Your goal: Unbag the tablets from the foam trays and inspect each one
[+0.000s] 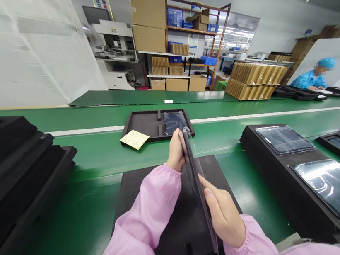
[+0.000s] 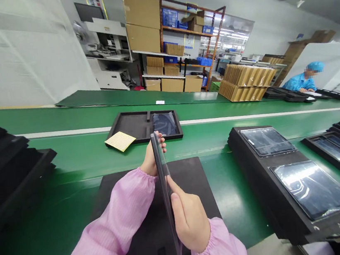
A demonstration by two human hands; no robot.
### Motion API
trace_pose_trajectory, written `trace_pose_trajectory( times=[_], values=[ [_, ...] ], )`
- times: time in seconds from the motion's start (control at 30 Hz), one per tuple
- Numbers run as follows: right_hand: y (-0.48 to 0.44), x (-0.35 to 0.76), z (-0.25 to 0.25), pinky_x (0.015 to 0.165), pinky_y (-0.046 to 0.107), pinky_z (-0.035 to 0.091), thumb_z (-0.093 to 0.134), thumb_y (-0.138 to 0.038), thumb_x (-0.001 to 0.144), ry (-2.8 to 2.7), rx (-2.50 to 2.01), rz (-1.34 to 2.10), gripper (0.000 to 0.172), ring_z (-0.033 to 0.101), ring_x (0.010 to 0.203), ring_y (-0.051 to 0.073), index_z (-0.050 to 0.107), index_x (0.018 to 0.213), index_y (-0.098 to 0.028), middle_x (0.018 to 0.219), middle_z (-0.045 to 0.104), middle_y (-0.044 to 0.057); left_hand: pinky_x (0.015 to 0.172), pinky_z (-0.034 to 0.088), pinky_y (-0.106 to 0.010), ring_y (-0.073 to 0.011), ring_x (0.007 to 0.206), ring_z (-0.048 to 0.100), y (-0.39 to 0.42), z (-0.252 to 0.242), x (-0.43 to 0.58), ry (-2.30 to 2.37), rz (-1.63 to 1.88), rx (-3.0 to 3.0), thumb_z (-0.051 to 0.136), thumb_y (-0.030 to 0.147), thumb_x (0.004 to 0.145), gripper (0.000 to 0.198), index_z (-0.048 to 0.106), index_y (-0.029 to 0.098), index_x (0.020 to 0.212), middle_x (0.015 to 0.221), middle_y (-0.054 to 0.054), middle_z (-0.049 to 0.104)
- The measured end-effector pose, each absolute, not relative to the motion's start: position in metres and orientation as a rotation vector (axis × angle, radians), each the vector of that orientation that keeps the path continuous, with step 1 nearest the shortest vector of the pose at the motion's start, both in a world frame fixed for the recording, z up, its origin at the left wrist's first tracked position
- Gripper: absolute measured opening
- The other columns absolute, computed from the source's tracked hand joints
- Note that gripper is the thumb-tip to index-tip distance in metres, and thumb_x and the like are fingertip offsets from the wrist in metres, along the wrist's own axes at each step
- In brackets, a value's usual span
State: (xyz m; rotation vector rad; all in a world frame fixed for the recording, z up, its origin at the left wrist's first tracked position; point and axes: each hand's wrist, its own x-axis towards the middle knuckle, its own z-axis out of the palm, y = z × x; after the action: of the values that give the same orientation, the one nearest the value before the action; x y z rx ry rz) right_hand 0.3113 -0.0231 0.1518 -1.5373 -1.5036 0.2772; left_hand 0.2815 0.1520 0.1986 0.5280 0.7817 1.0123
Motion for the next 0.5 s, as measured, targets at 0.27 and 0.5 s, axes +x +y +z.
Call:
trace_pose_trajectory(
  times=[0.27, 0.5],
  values=[
    [-0.024, 0.314, 0.148, 0.042, 0.026, 0.045, 0.039, -0.053, 0.099, -1.755, -1.384, 0.161, 0.066, 0.054, 0.044, 0.016, 0.051, 0.142, -0.005, 0.058, 0.057, -0.001, 0.056, 0.036, -0.023, -0.0102, 0.057, 0.040, 0.145, 0.212, 0.257, 0.449, 1.482, 0.906, 0.061, 0.031, 0.086, 0.020, 0.054, 0.021, 0.070, 0.069, 0.004, 0.046],
    [-0.009, 0.314, 0.140, 0.055, 0.024, 0.056, 0.049, -0.028, 0.096, -1.748, -1.492, 0.054, 0.049, 0.068, 0.055, 0.017, 0.048, 0.142, -0.014, 0.077, 0.073, 0.004, 0.061, 0.035, -0.032, -0.0169, 0.063, 0.041, 0.140, 0.203, 0.250, 0.047, 1.781, 1.435, 0.055, 0.033, 0.086, 0.021, 0.050, 0.024, 0.068, 0.067, 0.001, 0.045]
  ],
)
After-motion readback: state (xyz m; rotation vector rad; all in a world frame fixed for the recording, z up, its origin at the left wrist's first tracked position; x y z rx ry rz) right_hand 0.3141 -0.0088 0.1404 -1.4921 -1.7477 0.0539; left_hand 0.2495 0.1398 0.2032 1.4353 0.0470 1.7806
